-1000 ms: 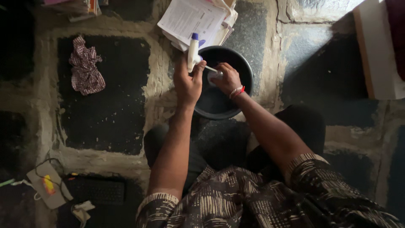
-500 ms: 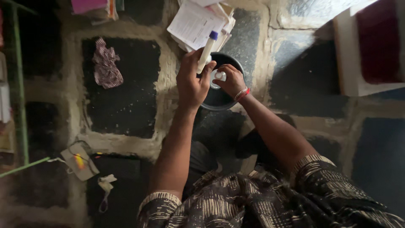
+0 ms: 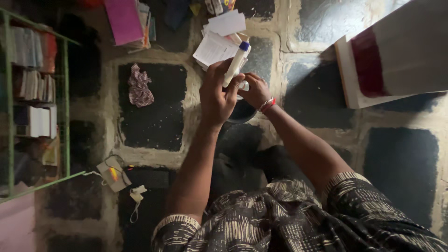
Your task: The person sprays liquid from a spray bottle onto various plants in pots and on a bicycle using a spray bottle.
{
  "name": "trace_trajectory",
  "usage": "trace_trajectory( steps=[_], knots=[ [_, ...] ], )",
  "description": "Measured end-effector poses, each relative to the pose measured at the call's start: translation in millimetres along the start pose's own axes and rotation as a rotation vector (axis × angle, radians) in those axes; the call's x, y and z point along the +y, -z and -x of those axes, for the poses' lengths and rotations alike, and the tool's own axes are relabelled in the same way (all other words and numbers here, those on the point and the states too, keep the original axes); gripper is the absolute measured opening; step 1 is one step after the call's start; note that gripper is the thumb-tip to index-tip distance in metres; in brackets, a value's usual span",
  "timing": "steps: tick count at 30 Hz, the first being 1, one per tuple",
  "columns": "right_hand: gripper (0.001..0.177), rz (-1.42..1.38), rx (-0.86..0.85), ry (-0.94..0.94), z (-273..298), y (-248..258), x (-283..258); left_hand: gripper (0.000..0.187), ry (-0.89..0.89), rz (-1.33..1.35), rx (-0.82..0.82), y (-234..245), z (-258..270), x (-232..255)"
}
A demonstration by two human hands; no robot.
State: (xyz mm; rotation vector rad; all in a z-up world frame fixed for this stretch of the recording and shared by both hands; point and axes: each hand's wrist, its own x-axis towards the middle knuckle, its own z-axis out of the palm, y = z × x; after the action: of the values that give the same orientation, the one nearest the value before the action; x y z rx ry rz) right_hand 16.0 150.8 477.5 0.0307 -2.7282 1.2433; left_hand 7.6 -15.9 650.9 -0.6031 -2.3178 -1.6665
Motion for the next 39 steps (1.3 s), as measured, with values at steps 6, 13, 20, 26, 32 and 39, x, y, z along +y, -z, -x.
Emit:
trace_trajectory(
  steps=[6, 13, 20, 26, 32, 39],
  knots=[
    [0.032, -0.043, 0.042, 0.096, -9.0, 40.1, -46.6, 0.035, -0.066, -0.042, -0.008, 14.6, -20.8, 47.8],
    [0.034, -0.081, 0.058, 0.140, -15.9, 75.6, -90.6, 0.040, -0.059, -0.129, -0.111, 15.5, -19.2, 41.5],
    [0.038, -0.056, 0.093, 0.114, -5.1, 119.1, -130.7, 0.043, 0.176, -0.096, -0.282, 11.5, -13.5, 21.5],
    [0.036, -0.043, 0.231, 0.126, 28.0, 148.7, -142.2, 0.049, -0.126, 0.030, -0.345, 10.3, -11.6, 29.1],
    [0.036, -0.137, 0.323, 0.111, 76.0, 205.9, -169.2, 0.107, -0.052, 0.229, -0.650, -6.9, -2.8, 48.7],
    [0.041, -0.178, 0.374, 0.078, 138.5, 293.2, -168.9, 0.090, 0.134, 0.450, -0.662, -93.4, 56.6, 106.7]
  ],
)
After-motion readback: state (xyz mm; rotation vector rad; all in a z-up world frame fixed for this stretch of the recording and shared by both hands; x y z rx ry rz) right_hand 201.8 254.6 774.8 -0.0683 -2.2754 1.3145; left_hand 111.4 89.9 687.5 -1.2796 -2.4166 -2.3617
